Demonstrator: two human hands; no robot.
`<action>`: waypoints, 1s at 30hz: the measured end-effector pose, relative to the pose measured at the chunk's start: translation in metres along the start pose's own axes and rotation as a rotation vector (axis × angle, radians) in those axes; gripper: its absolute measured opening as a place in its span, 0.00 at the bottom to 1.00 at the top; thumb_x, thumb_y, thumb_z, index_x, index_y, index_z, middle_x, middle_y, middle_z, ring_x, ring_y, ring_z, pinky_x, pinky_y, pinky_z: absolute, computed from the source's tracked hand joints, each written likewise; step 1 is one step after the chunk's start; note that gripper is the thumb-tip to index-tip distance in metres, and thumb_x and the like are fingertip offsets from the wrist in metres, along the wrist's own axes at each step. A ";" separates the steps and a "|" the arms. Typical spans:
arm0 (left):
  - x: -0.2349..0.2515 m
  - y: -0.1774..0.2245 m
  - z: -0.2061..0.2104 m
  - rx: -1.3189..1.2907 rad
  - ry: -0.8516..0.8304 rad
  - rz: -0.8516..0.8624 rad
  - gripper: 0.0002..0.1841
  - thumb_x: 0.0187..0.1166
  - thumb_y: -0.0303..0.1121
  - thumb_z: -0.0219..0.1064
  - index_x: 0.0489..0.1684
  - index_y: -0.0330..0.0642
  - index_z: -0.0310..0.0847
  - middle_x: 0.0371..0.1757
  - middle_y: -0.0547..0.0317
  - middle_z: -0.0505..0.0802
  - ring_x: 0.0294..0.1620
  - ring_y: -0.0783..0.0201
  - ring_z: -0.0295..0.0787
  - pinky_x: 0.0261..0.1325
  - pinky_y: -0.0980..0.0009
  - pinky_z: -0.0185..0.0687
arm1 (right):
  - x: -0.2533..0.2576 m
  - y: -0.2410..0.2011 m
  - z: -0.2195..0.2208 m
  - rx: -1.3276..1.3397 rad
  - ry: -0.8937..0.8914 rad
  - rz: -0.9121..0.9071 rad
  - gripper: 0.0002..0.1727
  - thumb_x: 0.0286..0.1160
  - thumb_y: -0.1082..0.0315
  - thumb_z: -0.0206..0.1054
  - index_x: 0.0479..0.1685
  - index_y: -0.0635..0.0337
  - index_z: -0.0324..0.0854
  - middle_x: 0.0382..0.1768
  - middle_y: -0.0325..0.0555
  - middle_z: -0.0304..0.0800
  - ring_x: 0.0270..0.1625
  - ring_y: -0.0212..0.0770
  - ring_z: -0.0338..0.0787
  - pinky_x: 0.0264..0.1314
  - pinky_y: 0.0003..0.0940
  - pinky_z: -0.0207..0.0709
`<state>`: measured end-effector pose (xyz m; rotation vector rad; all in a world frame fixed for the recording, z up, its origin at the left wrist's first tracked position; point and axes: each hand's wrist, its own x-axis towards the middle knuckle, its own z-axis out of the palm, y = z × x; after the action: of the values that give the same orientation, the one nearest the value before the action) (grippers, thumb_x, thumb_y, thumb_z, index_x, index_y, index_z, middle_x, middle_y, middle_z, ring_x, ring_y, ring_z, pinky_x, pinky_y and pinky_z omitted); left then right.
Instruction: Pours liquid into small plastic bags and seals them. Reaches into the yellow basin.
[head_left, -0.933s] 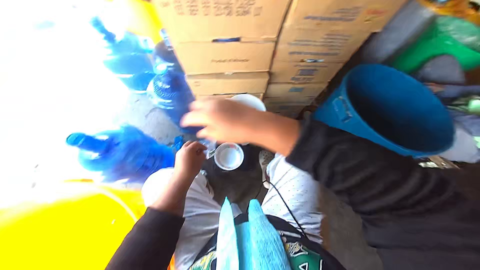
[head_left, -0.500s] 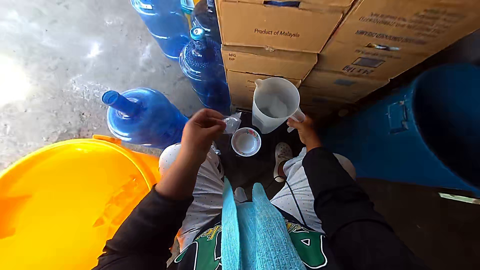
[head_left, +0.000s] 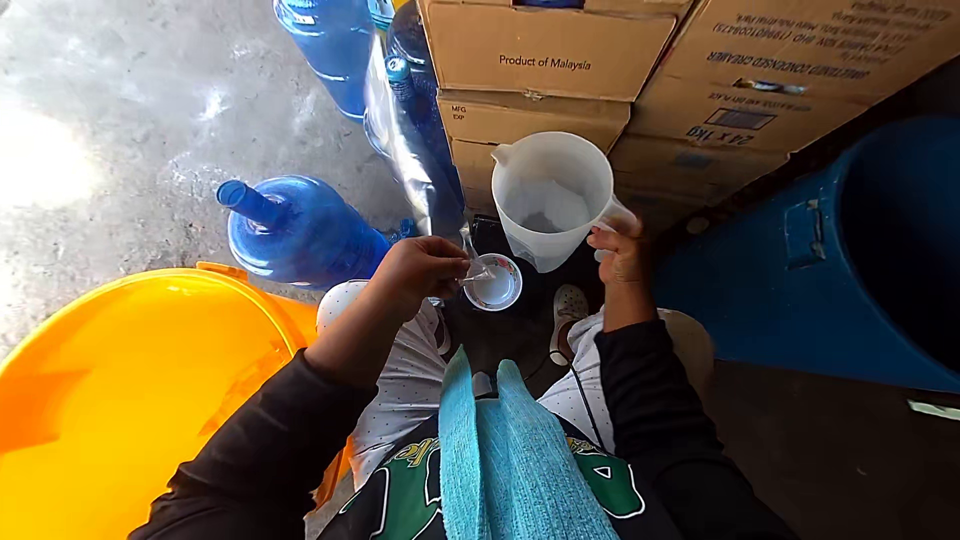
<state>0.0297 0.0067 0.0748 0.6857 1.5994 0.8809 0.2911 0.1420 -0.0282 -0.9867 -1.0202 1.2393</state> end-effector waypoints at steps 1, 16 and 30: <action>0.005 0.000 -0.001 0.016 -0.003 0.004 0.02 0.79 0.24 0.70 0.41 0.36 0.85 0.28 0.58 0.90 0.22 0.71 0.85 0.27 0.77 0.83 | -0.002 -0.016 -0.003 0.000 -0.040 -0.033 0.23 0.40 0.86 0.70 0.42 0.59 0.80 0.37 0.37 0.91 0.43 0.32 0.91 0.48 0.33 0.88; 0.022 0.051 0.020 0.501 0.306 0.423 0.05 0.80 0.32 0.69 0.39 0.41 0.90 0.33 0.56 0.91 0.32 0.63 0.84 0.41 0.59 0.79 | -0.007 -0.174 -0.019 -0.312 -0.319 -0.188 0.21 0.36 0.82 0.71 0.32 0.47 0.79 0.31 0.27 0.92 0.37 0.24 0.91 0.42 0.24 0.87; 0.015 0.039 0.038 0.460 0.304 0.520 0.06 0.80 0.32 0.69 0.39 0.40 0.90 0.32 0.58 0.91 0.28 0.68 0.85 0.38 0.65 0.82 | -0.009 -0.201 -0.011 -0.620 -0.373 -0.123 0.18 0.33 0.79 0.72 0.30 0.55 0.81 0.29 0.34 0.90 0.33 0.26 0.89 0.36 0.26 0.85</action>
<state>0.0628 0.0477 0.0959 1.3896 1.9613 1.0303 0.3528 0.1179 0.1620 -1.1530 -1.8006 1.0399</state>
